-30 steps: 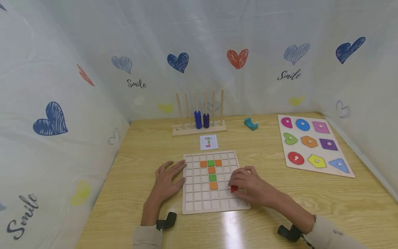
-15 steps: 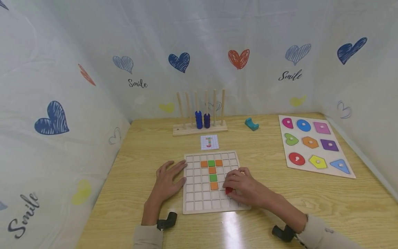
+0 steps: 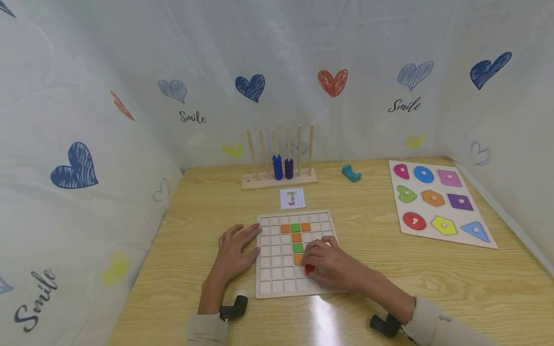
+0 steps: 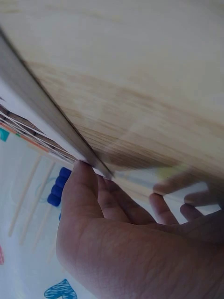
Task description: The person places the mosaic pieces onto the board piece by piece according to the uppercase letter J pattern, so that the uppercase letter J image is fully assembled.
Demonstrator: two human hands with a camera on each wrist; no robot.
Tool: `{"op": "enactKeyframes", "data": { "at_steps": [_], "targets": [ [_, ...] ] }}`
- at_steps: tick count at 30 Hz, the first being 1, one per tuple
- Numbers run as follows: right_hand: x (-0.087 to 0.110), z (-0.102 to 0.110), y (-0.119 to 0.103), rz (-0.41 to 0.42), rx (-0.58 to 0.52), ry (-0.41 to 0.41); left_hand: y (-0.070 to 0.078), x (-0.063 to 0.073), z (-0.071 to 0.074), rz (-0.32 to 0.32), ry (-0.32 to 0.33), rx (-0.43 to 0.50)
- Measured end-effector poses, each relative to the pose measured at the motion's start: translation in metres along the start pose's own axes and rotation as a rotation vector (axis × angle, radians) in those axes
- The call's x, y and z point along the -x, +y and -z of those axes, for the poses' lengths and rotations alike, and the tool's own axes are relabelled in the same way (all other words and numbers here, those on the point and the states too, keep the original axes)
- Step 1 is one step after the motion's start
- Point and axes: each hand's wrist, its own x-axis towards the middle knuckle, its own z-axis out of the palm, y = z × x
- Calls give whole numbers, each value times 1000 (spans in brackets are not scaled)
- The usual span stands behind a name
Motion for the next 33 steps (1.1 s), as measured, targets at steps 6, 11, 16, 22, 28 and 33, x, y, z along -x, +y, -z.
{"op": "enactKeyframes", "data": {
  "at_steps": [6,11,16,22,28,33],
  "targets": [
    [-5,-3,-2,24,-17,5,0,0,0,12,0,3],
    [-8,-8,-4,41,8,-10,-1,0,-1,4,-2,5],
    [-11,-11,-5,57,48,-19,-2,0,-1,-11,-2,-5],
    [-13,-12,-6,37,50,-29,-1,-2,-1,-11,-5,-7],
    [-12,-12,-6,22,49,-36,1,-2,0,-14,4,-8],
    [-10,-13,-5,43,37,9,1,-1,0,-16,9,-20]
  ]
}}
